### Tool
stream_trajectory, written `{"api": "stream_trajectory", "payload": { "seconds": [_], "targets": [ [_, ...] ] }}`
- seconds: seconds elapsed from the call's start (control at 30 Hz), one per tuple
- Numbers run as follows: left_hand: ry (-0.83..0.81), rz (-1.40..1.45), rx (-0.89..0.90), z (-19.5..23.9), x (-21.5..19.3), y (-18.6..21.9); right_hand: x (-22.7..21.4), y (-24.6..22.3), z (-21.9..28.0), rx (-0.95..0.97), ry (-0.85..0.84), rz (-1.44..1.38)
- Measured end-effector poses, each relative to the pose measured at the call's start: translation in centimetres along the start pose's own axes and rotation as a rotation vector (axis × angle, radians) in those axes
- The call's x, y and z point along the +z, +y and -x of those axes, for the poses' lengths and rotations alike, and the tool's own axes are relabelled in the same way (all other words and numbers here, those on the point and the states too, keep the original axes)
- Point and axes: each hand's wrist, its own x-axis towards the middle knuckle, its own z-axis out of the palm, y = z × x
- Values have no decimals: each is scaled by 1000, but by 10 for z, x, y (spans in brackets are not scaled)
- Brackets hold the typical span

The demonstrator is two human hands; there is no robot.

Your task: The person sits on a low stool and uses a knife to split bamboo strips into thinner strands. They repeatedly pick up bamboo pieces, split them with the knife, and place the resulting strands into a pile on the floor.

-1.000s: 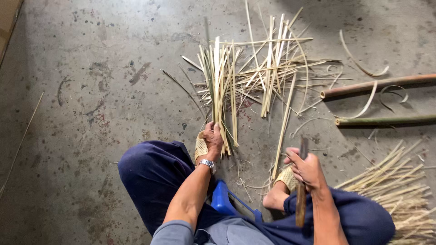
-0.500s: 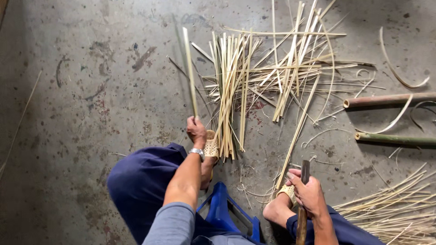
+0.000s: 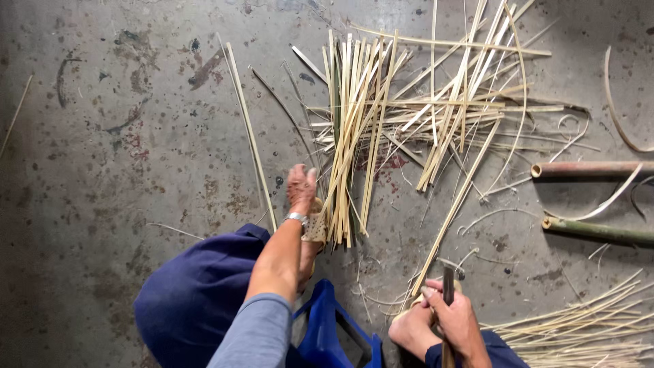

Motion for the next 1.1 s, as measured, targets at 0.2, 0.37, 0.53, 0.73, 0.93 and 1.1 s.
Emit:
{"api": "stream_trajectory", "payload": {
  "seconds": [0.2,0.37,0.53,0.73,0.93,1.1],
  "targets": [
    [-135,-3,-324,-19,43,20,2,12,-7,85,1,-36],
    [84,-32,-207,-27,33,25,-3,20,-10,46,24,51],
    [181,570,-321,-42,-1,22,-1,26,-11,52,7,78],
    [56,764,-346,-46,-7,19,2,25,-11,43,12,64],
    [37,436,-283,-36,39,20,7,14,-7,19,46,157],
    [124,118,-398,-35,55,30,11,-3,0,30,72,272]
  ]
}}
